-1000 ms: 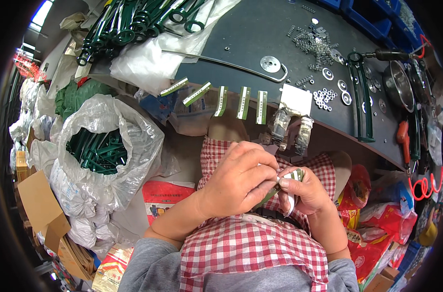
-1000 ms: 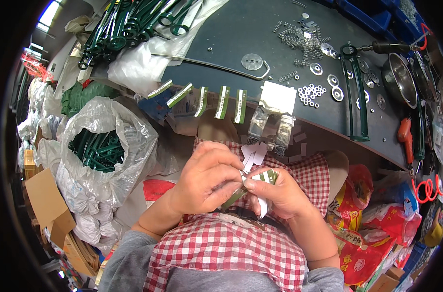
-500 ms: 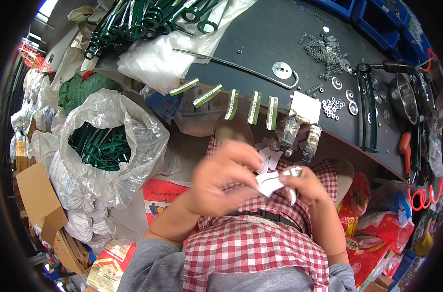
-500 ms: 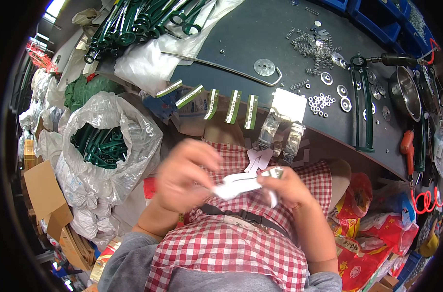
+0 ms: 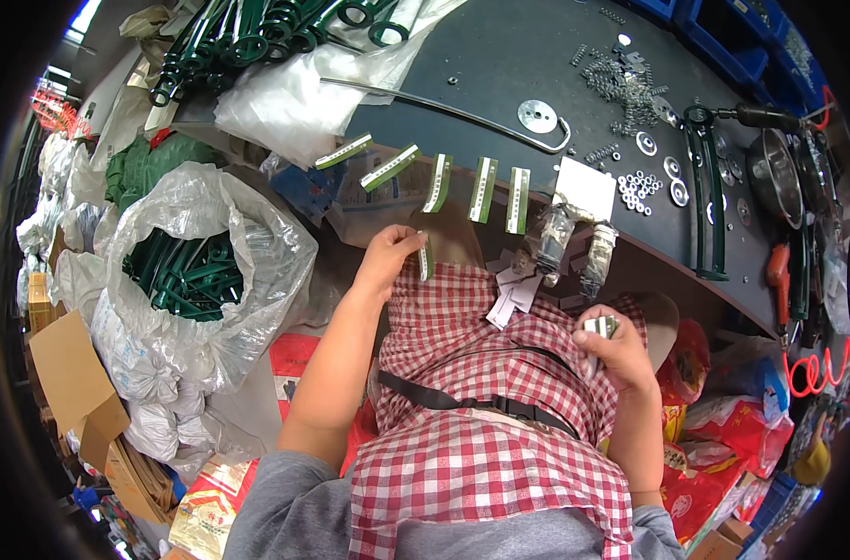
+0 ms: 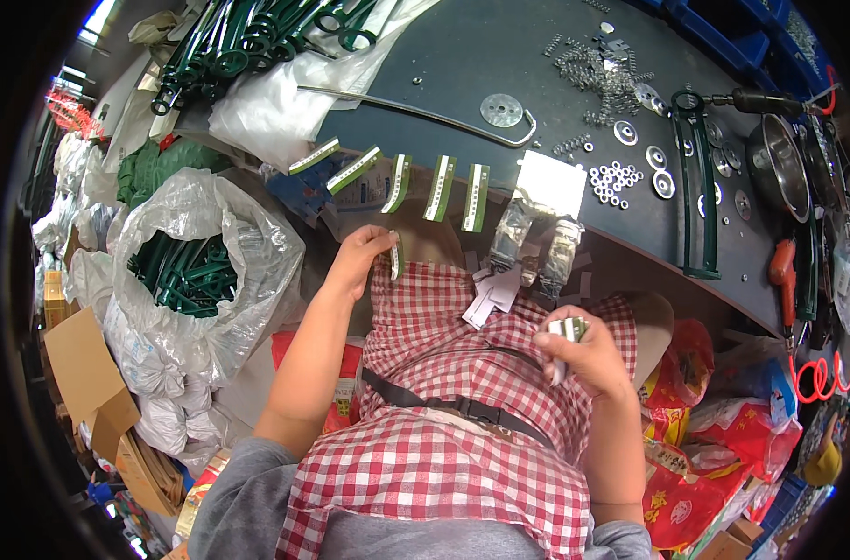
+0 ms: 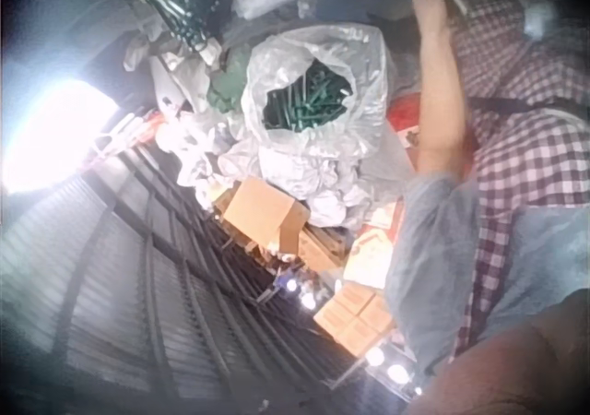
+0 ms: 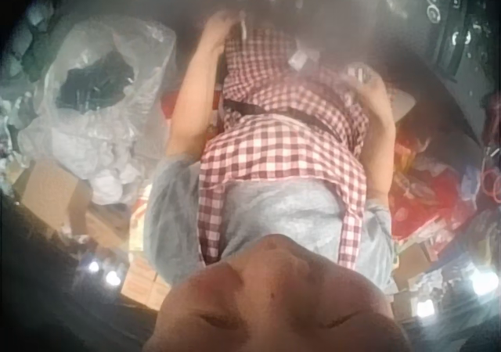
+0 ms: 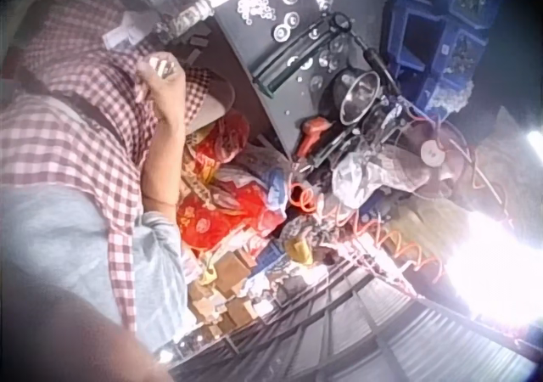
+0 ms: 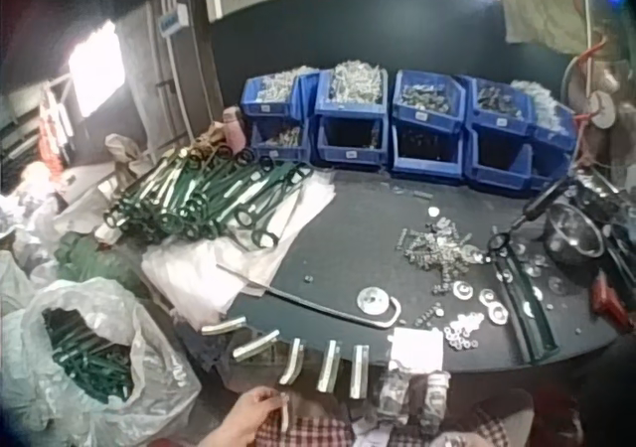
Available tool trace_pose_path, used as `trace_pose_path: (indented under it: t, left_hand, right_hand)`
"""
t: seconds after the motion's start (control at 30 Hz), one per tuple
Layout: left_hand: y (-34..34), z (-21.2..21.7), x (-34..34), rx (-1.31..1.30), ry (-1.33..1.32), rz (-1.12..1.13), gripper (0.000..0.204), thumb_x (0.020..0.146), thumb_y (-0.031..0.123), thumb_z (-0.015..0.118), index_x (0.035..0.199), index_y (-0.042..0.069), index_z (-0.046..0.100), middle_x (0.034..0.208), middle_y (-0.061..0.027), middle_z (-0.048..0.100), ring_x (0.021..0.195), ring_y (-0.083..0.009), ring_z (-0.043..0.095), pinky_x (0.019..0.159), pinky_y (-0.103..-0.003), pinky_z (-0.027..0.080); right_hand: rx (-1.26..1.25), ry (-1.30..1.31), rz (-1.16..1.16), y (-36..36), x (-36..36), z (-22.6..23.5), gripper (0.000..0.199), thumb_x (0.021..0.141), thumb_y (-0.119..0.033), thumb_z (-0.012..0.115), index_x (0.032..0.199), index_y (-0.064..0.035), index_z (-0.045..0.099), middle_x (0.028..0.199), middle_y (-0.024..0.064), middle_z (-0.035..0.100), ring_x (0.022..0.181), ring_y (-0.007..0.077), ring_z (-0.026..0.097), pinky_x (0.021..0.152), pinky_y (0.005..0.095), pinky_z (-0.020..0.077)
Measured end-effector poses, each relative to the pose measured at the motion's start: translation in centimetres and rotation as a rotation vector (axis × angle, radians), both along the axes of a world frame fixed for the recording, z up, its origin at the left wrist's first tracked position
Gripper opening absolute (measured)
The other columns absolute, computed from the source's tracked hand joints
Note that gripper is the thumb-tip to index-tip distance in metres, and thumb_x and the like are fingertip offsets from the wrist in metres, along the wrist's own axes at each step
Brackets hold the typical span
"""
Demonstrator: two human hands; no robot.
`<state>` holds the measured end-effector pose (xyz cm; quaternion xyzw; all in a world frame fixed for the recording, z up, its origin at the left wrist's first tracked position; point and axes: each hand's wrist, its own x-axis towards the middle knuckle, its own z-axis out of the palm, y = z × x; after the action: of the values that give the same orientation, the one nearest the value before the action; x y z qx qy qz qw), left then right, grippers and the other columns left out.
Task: The person assembles small metal components by hand, then applies labels to them.
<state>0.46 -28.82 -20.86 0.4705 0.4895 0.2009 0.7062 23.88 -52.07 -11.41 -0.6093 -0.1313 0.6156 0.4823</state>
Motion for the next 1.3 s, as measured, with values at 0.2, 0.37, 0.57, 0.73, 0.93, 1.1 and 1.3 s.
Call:
trace_pose_path:
  t: [0.2, 0.37, 0.57, 0.73, 0.93, 1.1, 1.3]
  left_hand:
    - [1.7, -3.0, 1.8, 0.29, 0.289, 0.008, 0.03, 0.071, 0.021, 0.067, 0.086, -0.002, 0.056, 0.078, -0.009, 0.057, 0.073, -0.0176, 0.054, 0.068, -0.029, 0.042]
    - [0.6, -0.8, 1.4, 1.285, 0.759, -0.017, 0.033, 0.072, 0.019, 0.064, 0.097, -0.002, 0.055, 0.091, -0.0187, 0.055, 0.078, -0.0312, 0.053, 0.073, -0.038, 0.043]
    - [-9.3, 10.5, 3.5, 0.266, -0.163, -0.423, 0.019, 0.076, 0.011, 0.062, 0.091, 0.001, 0.057, 0.09, -0.0031, 0.054, 0.081, -0.0085, 0.05, 0.072, -0.022, 0.041]
    - [-9.8, 15.4, 4.1, 0.501, -0.181, -0.525, 0.028, 0.066, 0.014, 0.073, 0.086, 0.001, 0.058, 0.083, -0.0043, 0.054, 0.071, -0.0086, 0.051, 0.068, -0.022, 0.04]
    - [-10.5, 16.9, 4.2, 0.407, -0.315, -0.453, 0.019, 0.073, 0.01, 0.068, 0.086, 0.001, 0.058, 0.075, -0.0033, 0.055, 0.065, -0.006, 0.049, 0.058, -0.021, 0.041]
    - [-11.6, 17.2, 4.1, 0.234, -0.499, -0.239, 0.022, 0.076, 0.01, 0.065, 0.093, 0.001, 0.054, 0.076, -0.0032, 0.055, 0.066, -0.0059, 0.049, 0.06, -0.02, 0.039]
    - [-11.3, 17.5, 4.3, 0.567, -0.457, -0.445, 0.013, 0.077, 0.011, 0.063, 0.082, 0.001, 0.056, 0.072, -0.0044, 0.054, 0.064, -0.0101, 0.05, 0.057, -0.024, 0.039]
  right_hand:
    - [0.141, 0.4, -0.099, 0.2, -3.6, 0.5, 0.015, 0.074, -0.003, 0.064, 0.081, -0.0057, 0.05, 0.059, 0.008, 0.057, 0.049, 0.016, 0.057, 0.045, 0.0259, 0.0467]
    - [0.072, 0.419, 0.089, -1.4, -6.2, -0.1, 0.012, 0.077, -0.006, 0.062, 0.085, -0.0024, 0.054, 0.073, 0.0078, 0.06, 0.064, 0.0139, 0.059, 0.058, 0.0253, 0.0487]
    - [0.123, 0.297, 0.031, 0.9, -6.3, 3.0, 0.013, 0.077, -0.007, 0.063, 0.085, -0.0004, 0.055, 0.072, 0.0064, 0.06, 0.063, 0.0126, 0.059, 0.061, 0.0235, 0.0483]
    - [0.332, -0.217, 0.191, 2.1, -6.6, 5.4, 0.015, 0.076, -0.011, 0.065, 0.083, -0.0011, 0.057, 0.072, 0.002, 0.059, 0.065, 0.007, 0.055, 0.058, 0.0209, 0.0453]
    - [0.379, -0.154, 0.154, 1.4, -6.5, 6.9, 0.02, 0.079, -0.013, 0.063, 0.092, -0.0001, 0.057, 0.077, 0.0027, 0.06, 0.069, 0.0069, 0.055, 0.06, 0.0204, 0.0451]
    - [0.49, 0.016, 0.081, 0.5, -5.7, 8.0, 0.017, 0.086, -0.009, 0.051, 0.097, 0.0039, 0.053, 0.084, 0.0085, 0.062, 0.076, 0.0128, 0.061, 0.068, 0.0241, 0.0498]
    - [0.536, -0.125, 0.084, 0.2, -5.7, 8.8, 0.013, 0.081, -0.007, 0.059, 0.09, 0.0013, 0.055, 0.082, 0.0078, 0.063, 0.073, 0.0101, 0.06, 0.061, 0.0204, 0.0465]
